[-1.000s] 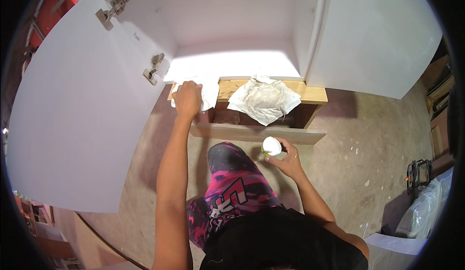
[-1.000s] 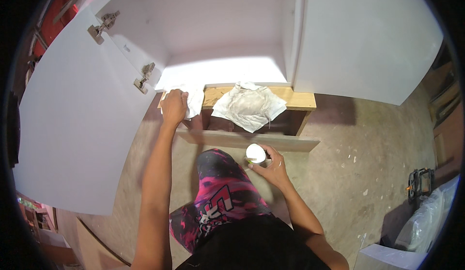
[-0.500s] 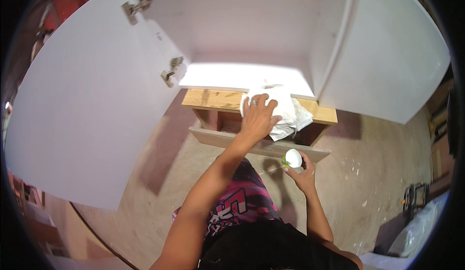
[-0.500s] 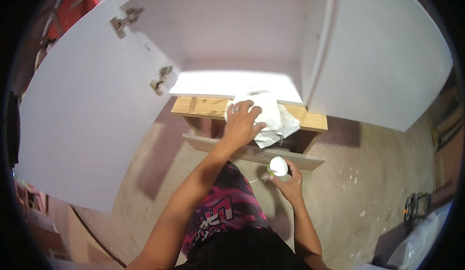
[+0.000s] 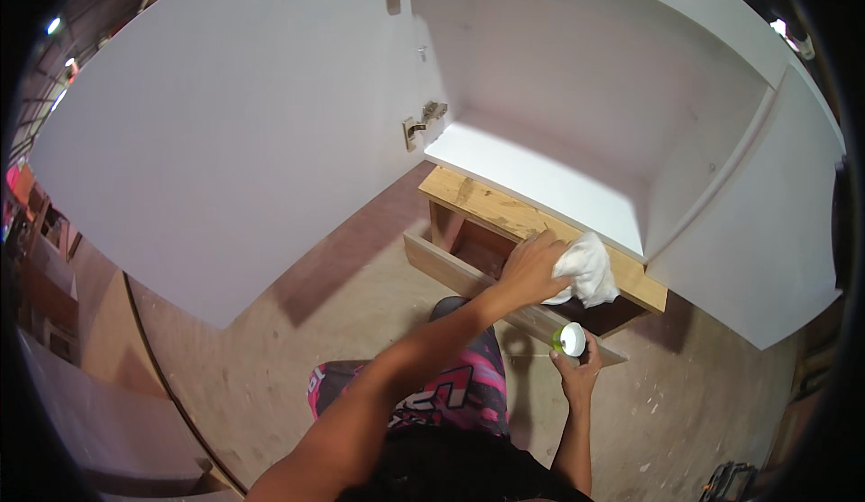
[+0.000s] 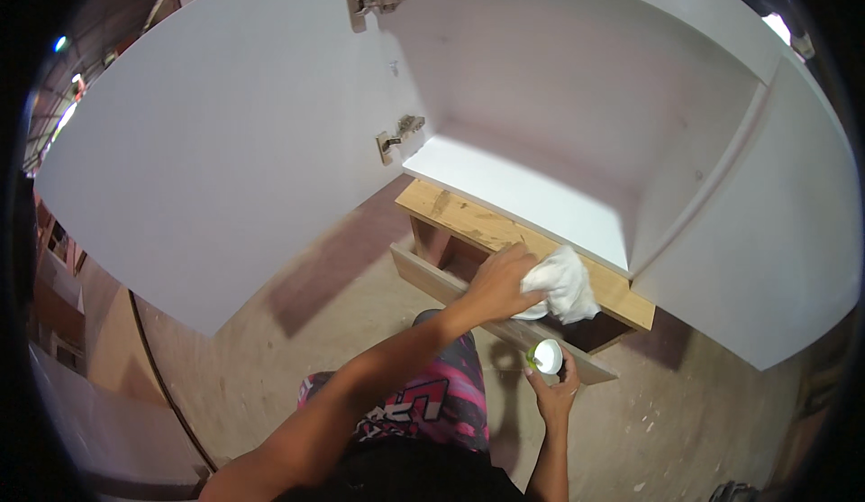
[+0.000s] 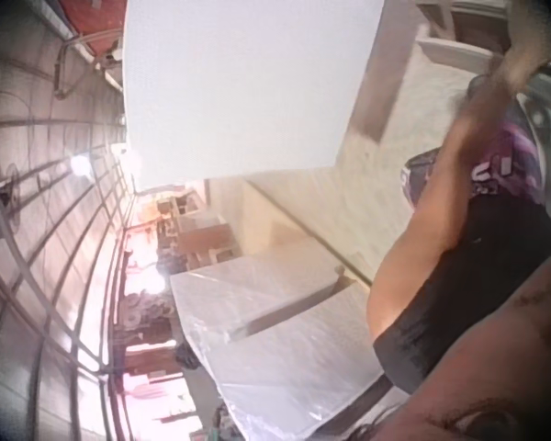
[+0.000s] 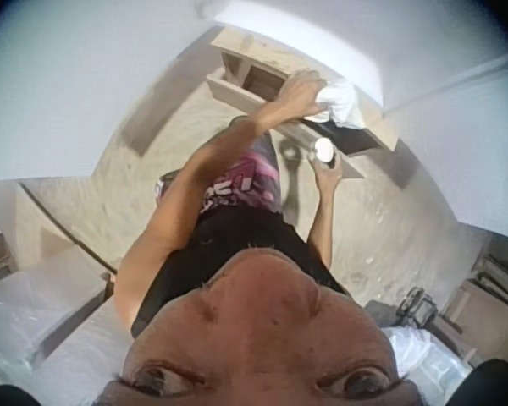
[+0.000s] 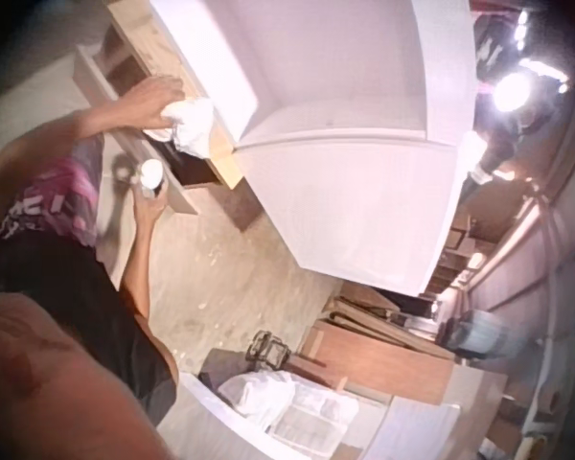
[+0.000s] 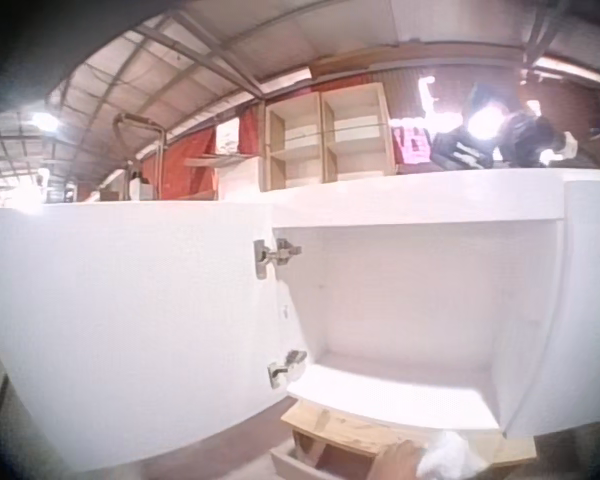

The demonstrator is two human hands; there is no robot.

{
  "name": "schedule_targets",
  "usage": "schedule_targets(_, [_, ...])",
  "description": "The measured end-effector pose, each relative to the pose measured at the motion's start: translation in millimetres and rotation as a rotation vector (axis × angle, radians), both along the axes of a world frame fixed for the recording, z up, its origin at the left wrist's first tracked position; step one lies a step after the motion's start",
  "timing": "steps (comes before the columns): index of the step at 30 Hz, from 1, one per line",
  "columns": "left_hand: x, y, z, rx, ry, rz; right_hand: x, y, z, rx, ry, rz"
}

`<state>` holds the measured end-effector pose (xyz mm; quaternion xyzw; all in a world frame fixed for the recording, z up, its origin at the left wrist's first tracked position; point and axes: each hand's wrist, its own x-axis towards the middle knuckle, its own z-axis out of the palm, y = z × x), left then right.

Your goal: The person applies adhesive to the edges of a white cabinet door using a small brush, then wipes the surface with a cloth. They handle multiple white panels and a small container of adhesive in a workshop setting.

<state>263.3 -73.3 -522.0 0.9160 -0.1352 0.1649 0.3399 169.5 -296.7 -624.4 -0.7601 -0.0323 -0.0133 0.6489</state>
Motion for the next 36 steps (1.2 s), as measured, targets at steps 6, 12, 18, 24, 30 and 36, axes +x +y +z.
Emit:
schedule_targets(6, [-142, 119, -30, -0.441, 0.099, 0.225, -1, -4, -14, 0.010, 0.003, 0.058])
schedule_targets(12, [-342, 207, -112, -0.675, 0.220, 0.913, 19, 66, -20, 0.038, 0.010, 0.313])
schedule_targets(18, [-357, 265, -131, -0.318, 0.460, 0.989, 7, 205, 12, 0.140, 0.127, 0.748])
schedule_targets(24, [-331, 252, -248, 0.243, 0.812, 0.833, 4, 344, -16, -0.007, 0.089, 1.340])
schedule_targets(30, [-327, 232, -209, 0.004, 1.172, 0.521, -4, 490, -39, -0.055, 0.202, 1.860])
schedule_targets(36, [-300, 214, -188, -0.180, 1.102, 0.615, -55, 563, 37, -0.012, 0.251, 2.011])
